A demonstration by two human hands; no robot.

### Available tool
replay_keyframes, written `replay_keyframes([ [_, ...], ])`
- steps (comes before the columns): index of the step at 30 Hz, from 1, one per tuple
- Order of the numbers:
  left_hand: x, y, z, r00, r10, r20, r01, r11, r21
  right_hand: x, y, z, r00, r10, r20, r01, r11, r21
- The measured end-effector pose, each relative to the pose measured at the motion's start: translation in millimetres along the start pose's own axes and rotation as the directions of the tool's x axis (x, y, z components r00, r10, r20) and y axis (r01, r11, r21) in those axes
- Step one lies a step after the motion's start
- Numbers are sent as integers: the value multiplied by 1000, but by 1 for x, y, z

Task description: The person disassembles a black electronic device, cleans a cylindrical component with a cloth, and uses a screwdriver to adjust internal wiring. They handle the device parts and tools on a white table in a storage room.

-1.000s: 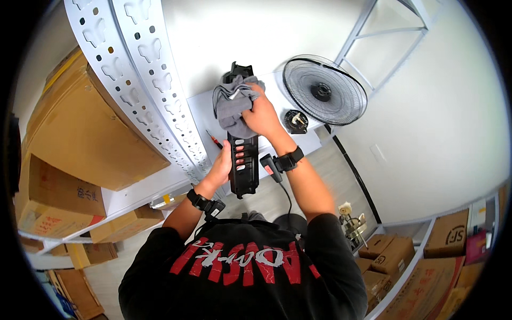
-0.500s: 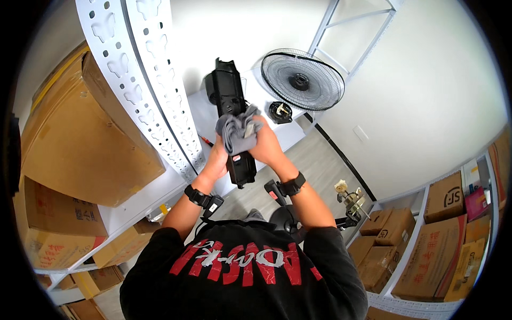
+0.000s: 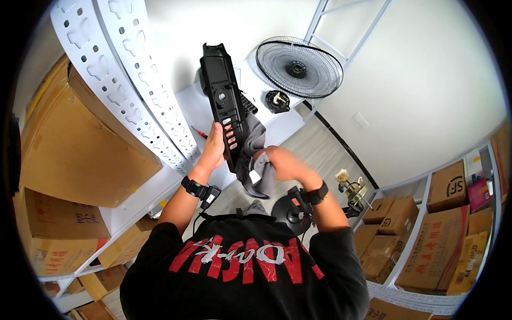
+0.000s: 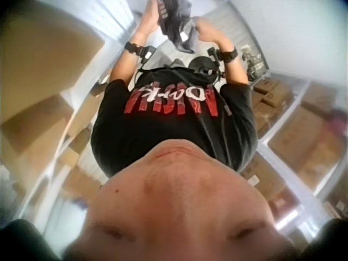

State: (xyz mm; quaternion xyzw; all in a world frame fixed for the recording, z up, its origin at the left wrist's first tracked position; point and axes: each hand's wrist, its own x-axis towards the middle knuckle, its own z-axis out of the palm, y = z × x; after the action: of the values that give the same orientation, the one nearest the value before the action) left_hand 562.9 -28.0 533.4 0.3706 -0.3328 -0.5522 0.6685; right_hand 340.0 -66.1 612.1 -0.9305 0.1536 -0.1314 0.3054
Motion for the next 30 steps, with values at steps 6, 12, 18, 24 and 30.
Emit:
replay_keyframes([
  [6,8,-2,-18,984,-114,137,130,985,-113,-13,-9,-45,855,164,-492,-33,964,263],
  [12,-2,-18,10,979,3,202,9,998,-58,52,7,-12,790,-47,-612,148,982,115],
  [18,8,12,8,987,157,-8,-149,949,277,33,-2,40,916,48,-398,50,971,232],
  [24,-8,18,17,999,43,-12,-43,999,33,-40,33,-16,984,168,62,-175,974,144],
  [30,-12,13,6,887,-409,216,454,860,-235,-40,56,-14,622,601,-502,135,549,824],
])
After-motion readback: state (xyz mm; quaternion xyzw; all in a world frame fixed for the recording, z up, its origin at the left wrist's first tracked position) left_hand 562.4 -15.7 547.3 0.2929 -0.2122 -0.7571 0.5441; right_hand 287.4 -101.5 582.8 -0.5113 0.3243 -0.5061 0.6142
